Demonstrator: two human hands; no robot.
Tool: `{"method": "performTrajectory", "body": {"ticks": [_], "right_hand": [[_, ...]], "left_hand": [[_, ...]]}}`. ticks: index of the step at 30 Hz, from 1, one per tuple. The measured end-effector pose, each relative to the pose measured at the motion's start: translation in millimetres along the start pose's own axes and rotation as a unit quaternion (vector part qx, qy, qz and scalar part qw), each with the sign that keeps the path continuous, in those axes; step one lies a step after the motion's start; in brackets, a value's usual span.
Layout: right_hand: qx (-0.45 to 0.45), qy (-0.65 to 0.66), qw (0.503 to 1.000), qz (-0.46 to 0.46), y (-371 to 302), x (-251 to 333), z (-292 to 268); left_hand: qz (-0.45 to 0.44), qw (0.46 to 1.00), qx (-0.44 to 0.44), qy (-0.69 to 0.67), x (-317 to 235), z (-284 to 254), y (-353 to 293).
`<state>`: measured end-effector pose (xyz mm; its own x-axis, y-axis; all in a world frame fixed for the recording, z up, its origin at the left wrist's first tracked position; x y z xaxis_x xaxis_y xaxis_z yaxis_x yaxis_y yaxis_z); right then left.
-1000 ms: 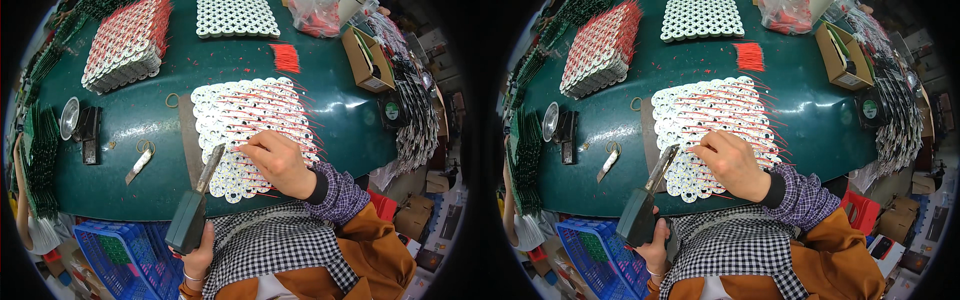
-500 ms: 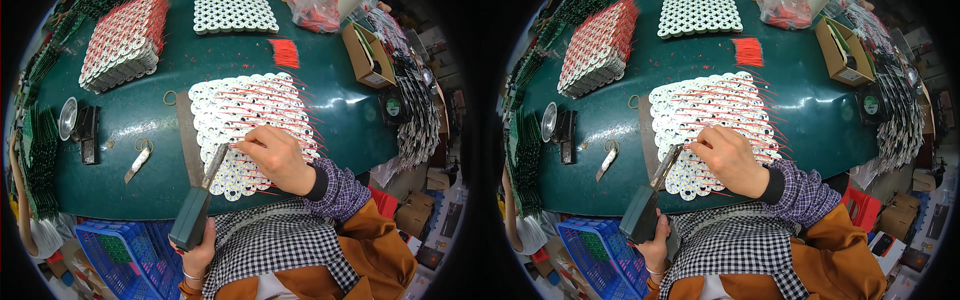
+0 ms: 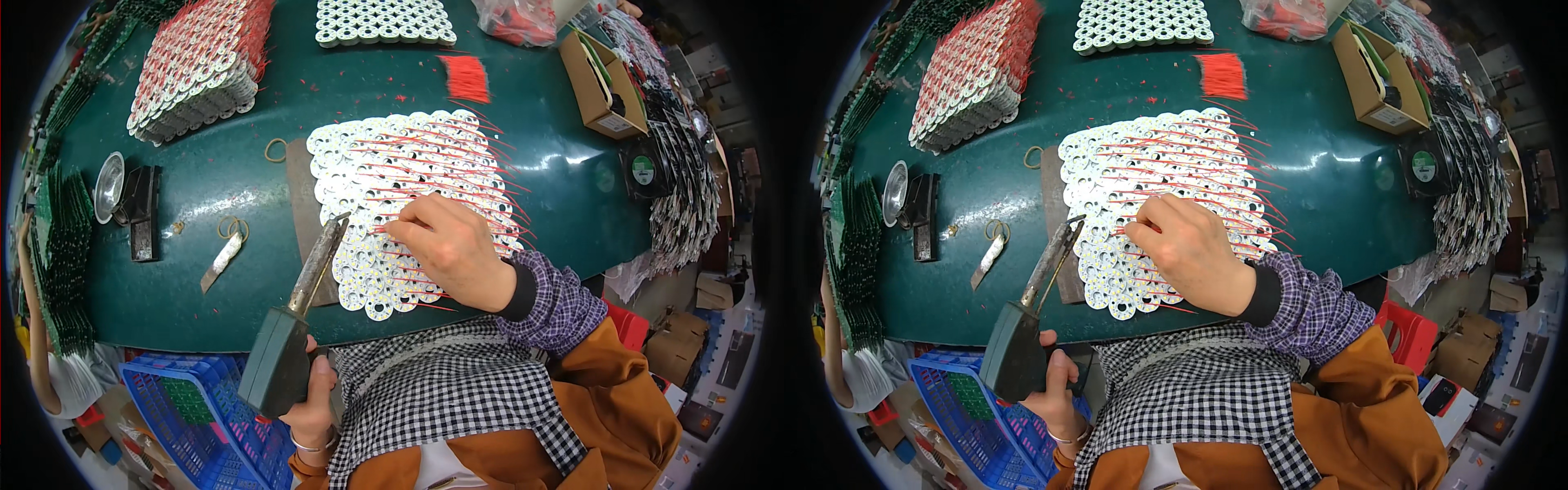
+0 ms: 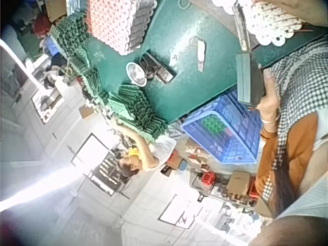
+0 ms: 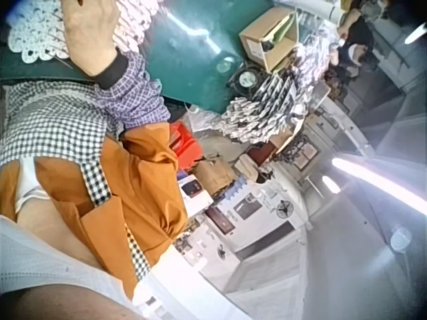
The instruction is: The person attaches red wires onto circular circuit boards by placing the wires onto each board by hand and soldering them with a handheld soldering tool.
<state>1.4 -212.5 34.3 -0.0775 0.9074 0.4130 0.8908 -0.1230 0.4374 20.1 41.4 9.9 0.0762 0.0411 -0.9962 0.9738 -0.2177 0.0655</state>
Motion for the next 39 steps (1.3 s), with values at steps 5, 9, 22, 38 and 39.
{"method": "performTrajectory", "body": {"ticks": [5, 9, 22, 38, 39], "right_hand": [[-0.004, 0.004, 1.0, -0.006, 2, 9, -22], [-0.021, 0.006, 1.0, -0.012, 35, 18, -57], [-0.039, 0.054, 0.996, 0.053, 83, -41, 29], [-0.029, 0.039, 0.998, 0.047, 83, -40, 34], [-0.029, 0.039, 0.998, 0.047, 84, -40, 34]], "left_hand": [[0.003, 0.999, -0.016, -0.028, -5, -5, 14], [0.028, 0.997, -0.066, 0.005, -21, -10, 35], [0.024, 0.999, -0.033, -0.018, -33, 15, 90], [-0.096, 0.995, 0.014, 0.009, 14, 26, 95], [-0.062, 0.997, 0.025, 0.036, 17, 25, 95]]}}
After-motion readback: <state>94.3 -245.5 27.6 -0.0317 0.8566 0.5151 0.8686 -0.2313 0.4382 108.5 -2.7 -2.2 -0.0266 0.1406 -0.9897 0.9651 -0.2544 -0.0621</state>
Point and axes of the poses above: each hand's wrist, its own y-axis towards the middle knuckle, its own z-axis out of the palm, x = y × z, the point moved 7 cm from there along y, towards the middle knuckle, and after that the axes turned 5 degrees about z, right-handed, at the moved point
